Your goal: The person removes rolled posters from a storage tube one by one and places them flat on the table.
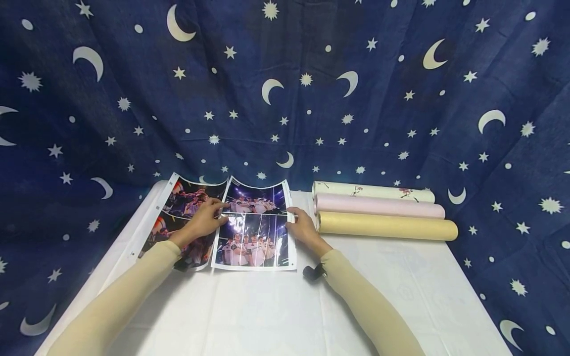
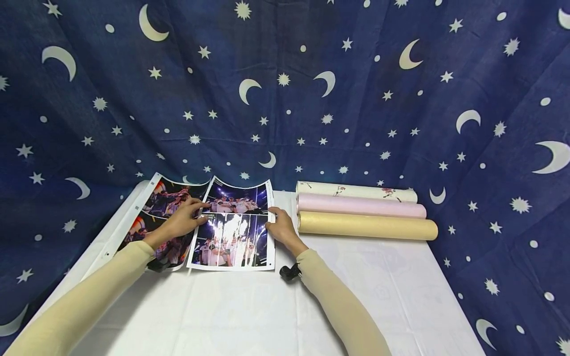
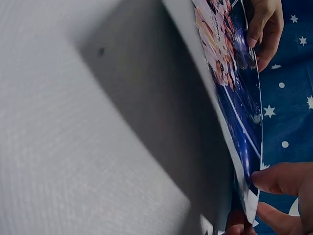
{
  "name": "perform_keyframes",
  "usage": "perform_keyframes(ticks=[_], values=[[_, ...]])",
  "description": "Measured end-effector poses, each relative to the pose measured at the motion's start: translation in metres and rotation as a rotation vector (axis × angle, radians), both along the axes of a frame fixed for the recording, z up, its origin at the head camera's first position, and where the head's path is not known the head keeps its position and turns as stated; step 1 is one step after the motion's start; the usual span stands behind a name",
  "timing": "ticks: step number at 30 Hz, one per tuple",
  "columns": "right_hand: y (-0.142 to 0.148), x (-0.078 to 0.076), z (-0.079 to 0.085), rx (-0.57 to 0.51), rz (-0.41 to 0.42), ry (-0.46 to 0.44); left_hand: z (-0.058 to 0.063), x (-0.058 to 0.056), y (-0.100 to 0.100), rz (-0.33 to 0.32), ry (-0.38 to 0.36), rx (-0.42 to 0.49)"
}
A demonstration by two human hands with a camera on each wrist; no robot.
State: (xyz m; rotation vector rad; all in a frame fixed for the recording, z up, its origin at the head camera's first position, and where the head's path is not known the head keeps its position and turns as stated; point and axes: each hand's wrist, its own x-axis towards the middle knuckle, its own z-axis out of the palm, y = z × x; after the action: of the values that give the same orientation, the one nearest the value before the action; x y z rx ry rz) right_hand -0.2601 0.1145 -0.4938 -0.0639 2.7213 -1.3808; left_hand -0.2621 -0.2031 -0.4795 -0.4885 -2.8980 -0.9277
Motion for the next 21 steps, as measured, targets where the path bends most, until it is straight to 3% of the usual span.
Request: perform_keyframes(ticks=[9, 21], values=[[0.001, -0.002, -0.004, 0.078, 0.041, 0.030, -0.008, 0.001, 0.006, -0.016, -0.026, -0.028], [0.001, -0.002, -0.006, 0.115, 0.076, 0.042, -0.015, 0.004, 0.010, 0.018, -0.051, -0.046]])
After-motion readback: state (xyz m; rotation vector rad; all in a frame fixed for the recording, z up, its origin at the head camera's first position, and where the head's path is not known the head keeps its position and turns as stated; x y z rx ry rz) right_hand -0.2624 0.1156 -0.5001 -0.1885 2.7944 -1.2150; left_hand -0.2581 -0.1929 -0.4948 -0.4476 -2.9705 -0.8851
